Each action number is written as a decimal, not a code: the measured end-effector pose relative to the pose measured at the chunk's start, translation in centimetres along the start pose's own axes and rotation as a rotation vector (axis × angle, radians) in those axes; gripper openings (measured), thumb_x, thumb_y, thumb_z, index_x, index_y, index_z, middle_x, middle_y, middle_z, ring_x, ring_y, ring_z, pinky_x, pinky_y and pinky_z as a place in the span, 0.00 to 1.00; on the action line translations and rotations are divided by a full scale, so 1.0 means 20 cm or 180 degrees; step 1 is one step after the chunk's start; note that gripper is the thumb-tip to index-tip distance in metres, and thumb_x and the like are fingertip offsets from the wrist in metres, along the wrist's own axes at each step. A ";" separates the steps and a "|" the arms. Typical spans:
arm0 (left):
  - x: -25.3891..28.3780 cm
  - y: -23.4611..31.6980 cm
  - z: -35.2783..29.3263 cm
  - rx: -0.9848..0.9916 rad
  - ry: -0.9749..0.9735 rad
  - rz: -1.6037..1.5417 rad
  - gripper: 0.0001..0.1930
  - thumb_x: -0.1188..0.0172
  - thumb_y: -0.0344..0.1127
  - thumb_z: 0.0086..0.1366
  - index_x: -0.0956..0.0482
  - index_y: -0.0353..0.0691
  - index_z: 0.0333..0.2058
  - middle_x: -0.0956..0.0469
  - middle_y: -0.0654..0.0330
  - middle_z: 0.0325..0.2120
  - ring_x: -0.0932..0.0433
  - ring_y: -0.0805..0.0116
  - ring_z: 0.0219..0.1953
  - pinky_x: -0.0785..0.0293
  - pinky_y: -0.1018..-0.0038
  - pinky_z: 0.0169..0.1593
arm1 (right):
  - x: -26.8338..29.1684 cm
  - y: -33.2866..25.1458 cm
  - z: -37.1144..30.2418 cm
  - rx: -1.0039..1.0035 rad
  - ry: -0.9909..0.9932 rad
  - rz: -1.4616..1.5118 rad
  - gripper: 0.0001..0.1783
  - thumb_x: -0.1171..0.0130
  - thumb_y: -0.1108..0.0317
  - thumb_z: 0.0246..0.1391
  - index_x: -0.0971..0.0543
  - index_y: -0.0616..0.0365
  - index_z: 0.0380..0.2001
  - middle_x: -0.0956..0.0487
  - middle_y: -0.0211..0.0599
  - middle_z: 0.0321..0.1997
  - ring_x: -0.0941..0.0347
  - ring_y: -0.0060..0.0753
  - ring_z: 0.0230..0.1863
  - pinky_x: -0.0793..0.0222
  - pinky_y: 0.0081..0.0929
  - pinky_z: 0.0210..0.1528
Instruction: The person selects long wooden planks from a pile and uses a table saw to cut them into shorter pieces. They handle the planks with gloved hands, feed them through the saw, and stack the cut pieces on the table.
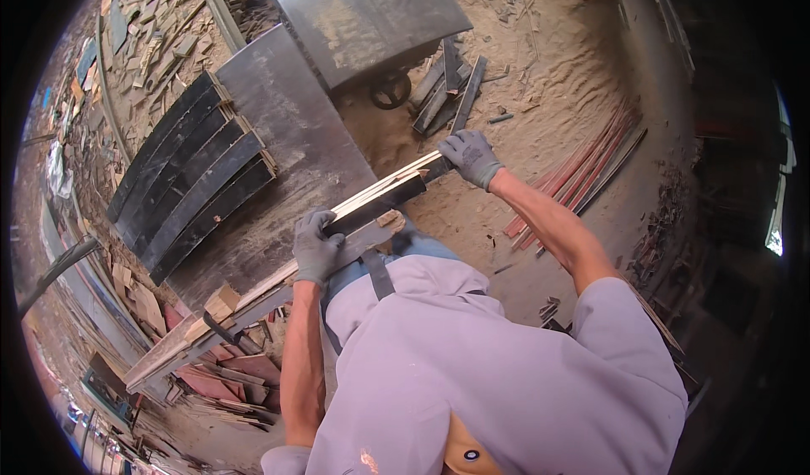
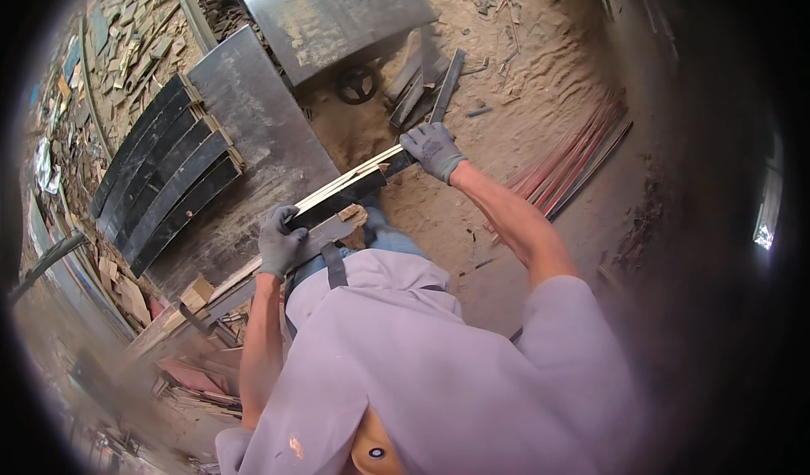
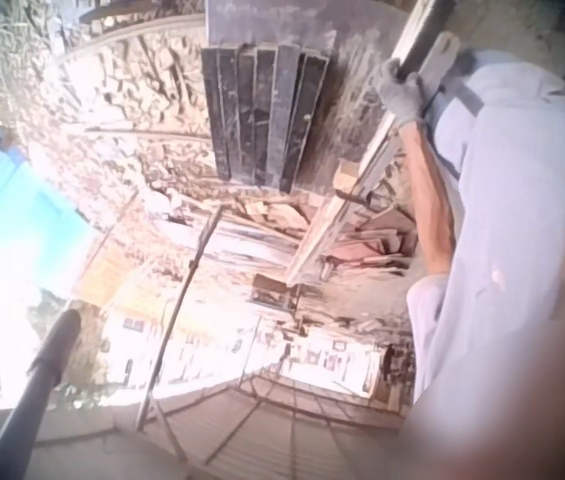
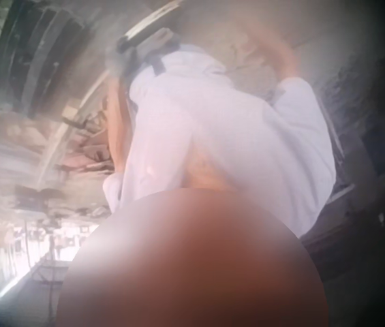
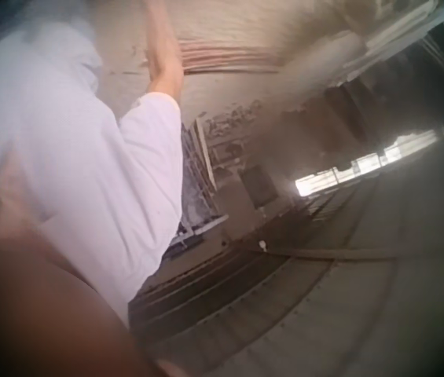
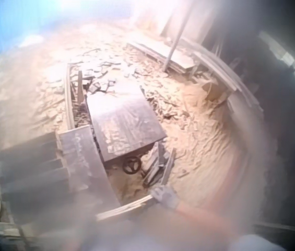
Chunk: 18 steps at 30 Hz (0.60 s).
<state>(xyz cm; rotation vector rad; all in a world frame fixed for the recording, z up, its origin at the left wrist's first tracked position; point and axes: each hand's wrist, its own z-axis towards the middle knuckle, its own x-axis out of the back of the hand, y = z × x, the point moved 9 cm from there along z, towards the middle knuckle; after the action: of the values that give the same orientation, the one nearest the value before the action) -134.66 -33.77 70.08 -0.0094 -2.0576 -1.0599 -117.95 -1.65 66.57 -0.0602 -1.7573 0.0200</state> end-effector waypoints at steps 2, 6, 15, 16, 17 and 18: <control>0.00 0.05 0.01 -0.0161 0.0029 0.0268 0.23 0.28 0.26 0.46 0.18 0.43 0.44 0.19 0.56 0.49 0.22 0.52 0.54 0.28 0.60 0.62 | 0.00 0.01 0.00 0.0066 0.0029 0.0022 0.24 0.40 0.67 0.52 0.24 0.49 0.55 0.23 0.33 0.47 0.28 0.40 0.52 0.34 0.43 0.49; 0.01 0.05 -0.01 -0.0073 -0.0055 0.0173 0.24 0.32 0.22 0.45 0.18 0.44 0.44 0.19 0.56 0.46 0.22 0.50 0.50 0.27 0.59 0.59 | -0.03 -0.02 0.02 0.0115 -0.0253 -0.0018 0.23 0.41 0.69 0.53 0.24 0.50 0.55 0.23 0.35 0.48 0.28 0.42 0.53 0.34 0.44 0.50; 0.50 -0.48 -0.42 0.1304 0.0332 -0.2735 0.23 0.32 0.23 0.61 0.21 0.31 0.57 0.18 0.59 0.50 0.18 0.69 0.48 0.22 0.72 0.55 | 0.13 -0.25 0.22 0.0346 -0.0808 0.0286 0.28 0.33 0.68 0.45 0.24 0.50 0.53 0.25 0.38 0.47 0.30 0.45 0.54 0.36 0.47 0.52; 0.54 -0.54 -0.51 0.1411 0.0593 -0.3237 0.24 0.33 0.24 0.64 0.23 0.31 0.59 0.18 0.59 0.50 0.19 0.68 0.48 0.22 0.72 0.55 | 0.15 -0.31 0.26 0.0416 -0.0847 0.0347 0.28 0.33 0.68 0.44 0.25 0.50 0.53 0.25 0.38 0.48 0.30 0.45 0.54 0.36 0.46 0.53; 0.58 -0.55 -0.56 0.1311 0.0619 -0.3592 0.26 0.35 0.27 0.68 0.28 0.32 0.63 0.20 0.56 0.52 0.19 0.65 0.51 0.22 0.68 0.58 | 0.17 -0.36 0.30 0.0470 -0.0893 0.0381 0.29 0.32 0.68 0.44 0.25 0.50 0.53 0.26 0.38 0.48 0.31 0.45 0.54 0.36 0.46 0.53; 0.60 -0.57 -0.63 0.1331 0.0814 -0.4257 0.26 0.36 0.29 0.71 0.30 0.34 0.65 0.21 0.54 0.56 0.21 0.61 0.58 0.23 0.59 0.64 | 0.17 -0.42 0.32 0.0523 -0.0941 0.0415 0.30 0.32 0.68 0.43 0.25 0.50 0.53 0.26 0.39 0.48 0.31 0.45 0.55 0.36 0.46 0.53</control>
<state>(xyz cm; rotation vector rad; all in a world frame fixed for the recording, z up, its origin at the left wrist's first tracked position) -138.50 -53.81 74.42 1.7967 -1.8799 -1.1775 -125.11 -9.78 69.09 -0.0538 -2.0379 0.2804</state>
